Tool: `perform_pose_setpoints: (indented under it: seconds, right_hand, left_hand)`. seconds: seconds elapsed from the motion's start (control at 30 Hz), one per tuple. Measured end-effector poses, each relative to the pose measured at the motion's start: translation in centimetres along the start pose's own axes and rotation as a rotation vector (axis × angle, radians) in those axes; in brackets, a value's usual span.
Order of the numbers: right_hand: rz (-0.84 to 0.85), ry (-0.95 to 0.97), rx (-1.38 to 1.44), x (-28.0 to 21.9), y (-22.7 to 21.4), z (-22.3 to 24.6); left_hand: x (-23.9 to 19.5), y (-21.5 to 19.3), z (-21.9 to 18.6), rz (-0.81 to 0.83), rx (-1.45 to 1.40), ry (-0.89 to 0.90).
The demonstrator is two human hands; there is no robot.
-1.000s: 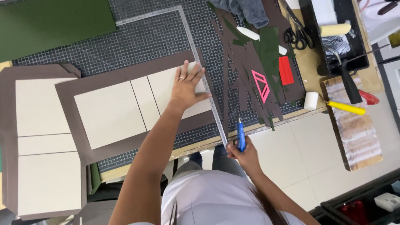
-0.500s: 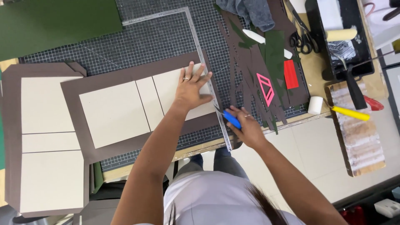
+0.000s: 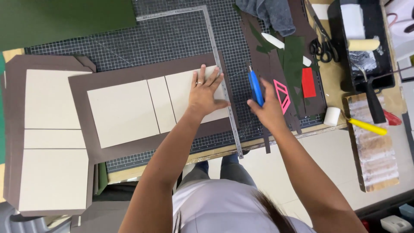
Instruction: Trimming the excess edges of cardboard covers using a utility knife and a metal ruler on a cutting mat.
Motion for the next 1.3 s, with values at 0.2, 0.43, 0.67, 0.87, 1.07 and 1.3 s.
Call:
perform_pose_setpoints:
  seconds: [0.2, 0.43, 0.67, 0.87, 1.07, 1.3]
  right_hand:
    - [0.074, -0.275, -0.173, 2.8, 3.8, 4.1]
    - [0.032, -0.434, -0.343, 6.0, 7.3, 2.8]
    - [0.066, -0.427, -0.34, 5.4, 7.3, 3.4]
    - [0.193, -0.382, -0.355, 4.9, 7.1, 4.9]
    - [0.298, -0.226, -0.401, -0.4, 6.3, 4.1]
    - [0.357, -0.112, -0.429, -10.3, 5.3, -2.0]
  left_hand:
    - [-0.6, -0.4, 0.0, 0.018, -0.025, -0.061]
    - [-1.1, -1.0, 0.1, 0.046, -0.051, -0.113]
    - [-0.8, -0.9, 0.2, 0.066, -0.063, -0.106]
    - [-0.9, -0.8, 0.0, 0.074, -0.077, -0.098]
    - [-1.1, -1.1, 0.2, 0.081, -0.081, -0.109]
    - [-0.6, -0.3, 0.3, 0.022, -0.08, -0.113]
Point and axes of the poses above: each hand's wrist, its own x-axis towards the middle knuckle, its own y-axis out of the palm, z = x × y, the point moved 6 cm from there along x, towards the middle knuckle, and after that the axes turned 7 degrees about x, right-handed, at the moved point
